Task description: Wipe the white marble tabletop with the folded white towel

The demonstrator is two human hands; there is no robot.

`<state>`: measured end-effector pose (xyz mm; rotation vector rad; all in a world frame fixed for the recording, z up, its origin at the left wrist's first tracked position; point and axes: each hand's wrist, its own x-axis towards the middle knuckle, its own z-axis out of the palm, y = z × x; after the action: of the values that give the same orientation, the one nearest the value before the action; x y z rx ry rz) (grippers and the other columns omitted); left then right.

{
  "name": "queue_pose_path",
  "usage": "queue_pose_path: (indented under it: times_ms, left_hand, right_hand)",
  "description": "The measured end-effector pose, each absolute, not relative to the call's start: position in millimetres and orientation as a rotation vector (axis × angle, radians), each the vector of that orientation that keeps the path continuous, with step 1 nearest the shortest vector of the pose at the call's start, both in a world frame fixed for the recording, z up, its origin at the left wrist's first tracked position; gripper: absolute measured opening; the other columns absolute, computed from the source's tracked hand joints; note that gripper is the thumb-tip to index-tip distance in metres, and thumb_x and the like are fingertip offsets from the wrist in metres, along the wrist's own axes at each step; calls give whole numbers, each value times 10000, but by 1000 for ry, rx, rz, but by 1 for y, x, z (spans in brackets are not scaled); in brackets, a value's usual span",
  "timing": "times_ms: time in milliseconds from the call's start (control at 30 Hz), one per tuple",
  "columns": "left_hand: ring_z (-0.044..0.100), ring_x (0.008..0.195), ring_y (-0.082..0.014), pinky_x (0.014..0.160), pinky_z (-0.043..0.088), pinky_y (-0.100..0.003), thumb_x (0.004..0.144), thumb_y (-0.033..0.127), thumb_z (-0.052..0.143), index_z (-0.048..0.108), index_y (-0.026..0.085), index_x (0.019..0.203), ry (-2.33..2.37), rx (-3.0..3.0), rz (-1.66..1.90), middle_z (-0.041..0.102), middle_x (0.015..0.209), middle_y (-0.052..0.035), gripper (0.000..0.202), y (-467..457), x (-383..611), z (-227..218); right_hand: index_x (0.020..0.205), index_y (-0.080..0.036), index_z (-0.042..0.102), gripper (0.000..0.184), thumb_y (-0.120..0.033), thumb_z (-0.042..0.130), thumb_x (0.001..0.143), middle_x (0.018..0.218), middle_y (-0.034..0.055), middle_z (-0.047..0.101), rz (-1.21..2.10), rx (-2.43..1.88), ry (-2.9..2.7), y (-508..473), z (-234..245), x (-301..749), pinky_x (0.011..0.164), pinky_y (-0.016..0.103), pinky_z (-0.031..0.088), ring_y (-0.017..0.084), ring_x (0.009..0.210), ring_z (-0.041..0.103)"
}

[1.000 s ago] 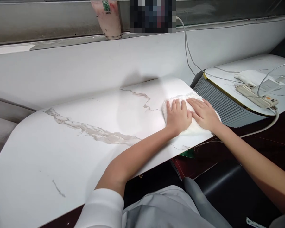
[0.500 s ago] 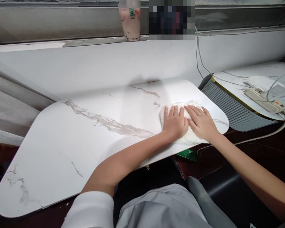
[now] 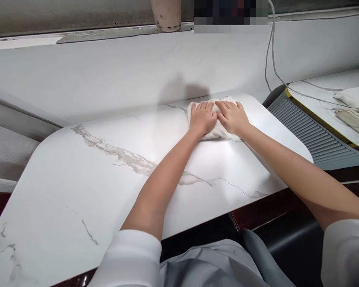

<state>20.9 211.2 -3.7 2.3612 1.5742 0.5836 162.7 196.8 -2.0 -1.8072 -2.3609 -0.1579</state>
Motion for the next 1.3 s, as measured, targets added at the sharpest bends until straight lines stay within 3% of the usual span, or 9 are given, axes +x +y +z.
queue_pose_path:
  times_ms: [200,333,500,667,933,1300]
  left_hand:
    - [439,1396,-220,1245,169,-469,993,257,298,496,261,1400,1637,2367,637,568,1436,-50,452,255,11,-7]
    - [463,1374,-216,1236,214,-434,1008,274,311,514,234,1377,1684,2340,631,591,1395,-62,422,268,9,-7]
    - [458,1375,-207,1240,203,-424,1029,269,314,496,182,1382,1654,2346,666,584,1411,-69,407,267,9,-8]
    - [465,1370,-209,1247,189,-428,1009,249,330,513,176,1395,1657,2345,669,580,1427,-70,433,253,4,-6]
    - [365,1459,-179,1268,133,-437,1017,285,281,468,179,1447,1679,2345,576,483,1536,-62,481,188,-15,-3]
    - [363,1470,-203,1272,151,-469,1014,295,331,454,163,1453,1688,2401,514,471,1544,-104,474,43,-53,-2]
  right_hand:
    - [1458,-195,412,544,-278,217,957,1470,117,509,-114,-1750,-2336,246,-4,153,1129,533,259,289,1354,428]
    - [1446,-180,447,554,-294,232,948,1410,125,551,-101,-1799,-2313,261,-3,149,1111,486,293,296,1314,469]
    - [1468,-229,428,555,-351,198,978,1425,92,544,-104,-1730,-2315,264,-6,153,1118,511,279,299,1326,462]
    - [1497,-155,393,578,-318,219,970,1507,140,466,-90,-1787,-2318,251,-8,149,1136,544,248,308,1378,405]
    - [1526,-143,355,591,-349,204,992,1551,164,416,-97,-1746,-2362,189,-11,131,1167,583,196,292,1435,348]
    - [1507,-108,411,583,-347,231,1006,1508,210,466,-206,-1625,-2347,35,-11,94,1168,588,221,342,1419,400]
